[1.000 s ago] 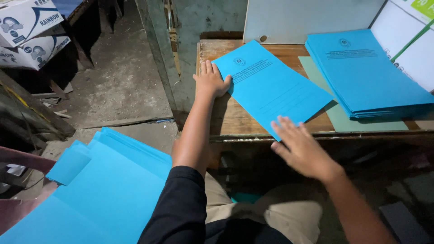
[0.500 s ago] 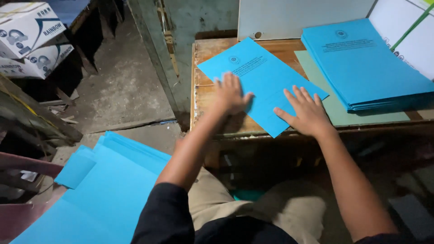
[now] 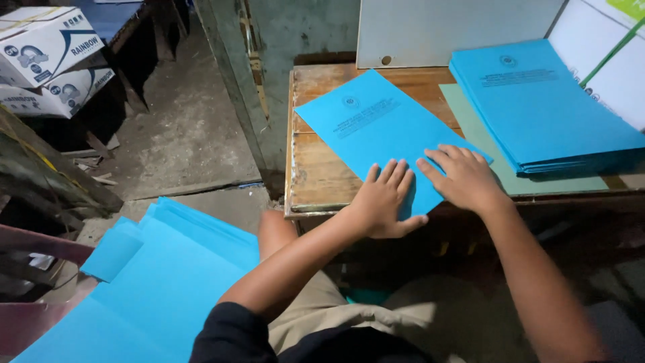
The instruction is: Folding pre-cut blue cardstock sheets into folders and stacking them on a wooden table.
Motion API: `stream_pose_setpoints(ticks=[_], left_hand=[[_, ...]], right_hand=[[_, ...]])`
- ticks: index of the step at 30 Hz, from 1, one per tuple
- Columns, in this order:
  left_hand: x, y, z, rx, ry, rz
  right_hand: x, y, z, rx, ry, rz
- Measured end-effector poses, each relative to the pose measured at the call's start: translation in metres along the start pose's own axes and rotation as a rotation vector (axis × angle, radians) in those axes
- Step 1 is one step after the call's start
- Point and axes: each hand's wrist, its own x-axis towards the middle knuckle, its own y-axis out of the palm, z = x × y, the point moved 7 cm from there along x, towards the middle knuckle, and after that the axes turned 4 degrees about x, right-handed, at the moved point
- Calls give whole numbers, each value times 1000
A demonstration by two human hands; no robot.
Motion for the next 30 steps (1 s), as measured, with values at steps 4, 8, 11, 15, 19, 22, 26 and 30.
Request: stream_pose_setpoints(ticks=[4,8,11,15,19,22,26,30], left_hand=[[-27,-4,-2,-52,57,-51],[-38,-10,1,-82,75,-124],[-39,-9,1,-91,84,-124],[-58,-36,5,-208,108,-121],[-67,-72,29,-412,120,-213],[-42,-65,61,-479,55,-278],[18,-16,114,-21,-168,-285],[42,31,132,-75,-303,-15]], right_hand=[[-9,7,12,18,-72,4],[9,5,4,-23,-41,46],[23,5,-21,-51,29,44],[-10,-3,-8,-162,22,-60],[-59,-12,20,-429,-15,-69],[-56,-24,42,-347,-158,-143],[4,-11,62,-41,-295,-42],[60,31,62,-56,-285,75]])
